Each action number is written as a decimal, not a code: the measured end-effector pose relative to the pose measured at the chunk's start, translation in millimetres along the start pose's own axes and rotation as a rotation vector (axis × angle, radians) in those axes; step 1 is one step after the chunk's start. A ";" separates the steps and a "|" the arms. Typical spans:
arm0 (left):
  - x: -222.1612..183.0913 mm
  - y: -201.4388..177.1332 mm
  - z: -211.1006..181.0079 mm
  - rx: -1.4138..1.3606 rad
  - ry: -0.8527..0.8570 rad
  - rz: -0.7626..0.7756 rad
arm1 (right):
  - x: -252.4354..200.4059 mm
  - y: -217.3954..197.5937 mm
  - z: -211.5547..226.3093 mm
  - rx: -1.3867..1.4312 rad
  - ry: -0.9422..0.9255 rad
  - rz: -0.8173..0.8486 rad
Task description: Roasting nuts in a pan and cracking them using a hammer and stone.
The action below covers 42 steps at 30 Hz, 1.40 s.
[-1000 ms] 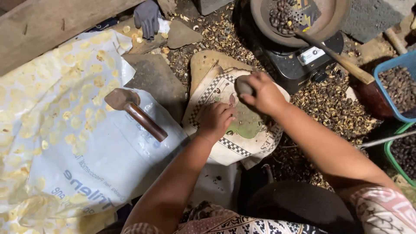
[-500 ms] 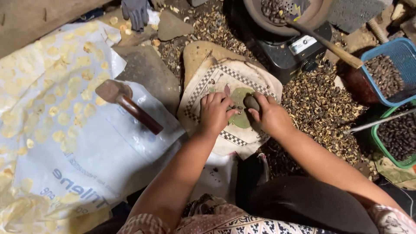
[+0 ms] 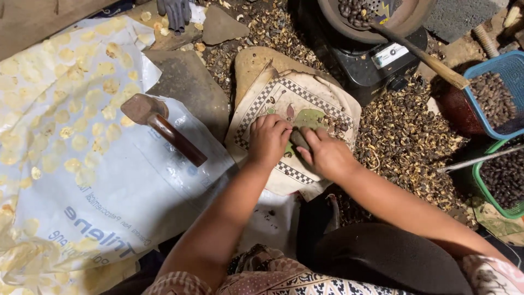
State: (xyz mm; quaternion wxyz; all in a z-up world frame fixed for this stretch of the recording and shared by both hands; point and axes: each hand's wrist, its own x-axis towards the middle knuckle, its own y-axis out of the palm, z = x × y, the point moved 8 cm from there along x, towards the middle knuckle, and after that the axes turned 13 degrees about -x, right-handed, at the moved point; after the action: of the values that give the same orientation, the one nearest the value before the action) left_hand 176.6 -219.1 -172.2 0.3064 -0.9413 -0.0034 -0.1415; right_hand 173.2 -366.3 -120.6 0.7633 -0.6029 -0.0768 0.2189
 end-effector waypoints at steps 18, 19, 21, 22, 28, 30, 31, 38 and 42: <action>-15.3 -14.4 5.0 0.058 0.092 -0.007 | -2.1 18.4 -40.1 0.235 0.338 0.086; -14.7 -14.2 8.0 0.049 0.060 -0.021 | 1.2 11.2 -32.1 0.105 0.294 0.097; -15.2 -16.6 10.4 0.044 0.024 -0.031 | 5.5 7.2 -19.5 -0.019 0.248 0.113; -14.4 -17.5 10.6 0.024 0.002 -0.024 | 9.7 2.0 -7.4 -0.012 0.128 0.035; -13.7 -28.4 7.8 -0.072 0.050 -0.008 | 22.0 4.2 -7.2 -0.015 0.015 -0.014; -18.1 -25.9 8.0 -0.097 0.059 0.015 | 21.3 5.0 -19.1 0.124 0.085 -0.070; -20.3 -24.1 10.2 -0.082 0.022 0.020 | 21.1 17.7 -28.5 0.179 0.198 0.070; 4.4 -17.9 -2.4 -0.065 -0.135 -0.083 | 14.3 12.9 -11.8 0.019 0.139 0.044; -4.8 -15.3 13.5 -0.048 -0.131 -0.074 | 19.9 17.7 -19.1 0.072 0.230 0.084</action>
State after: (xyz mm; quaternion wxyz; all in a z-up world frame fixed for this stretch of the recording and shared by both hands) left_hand 174.1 -198.4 -175.1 0.2776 -0.9548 -0.0547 -0.0908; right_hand 193.9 -371.6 -145.4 0.7785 -0.5989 0.0446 0.1826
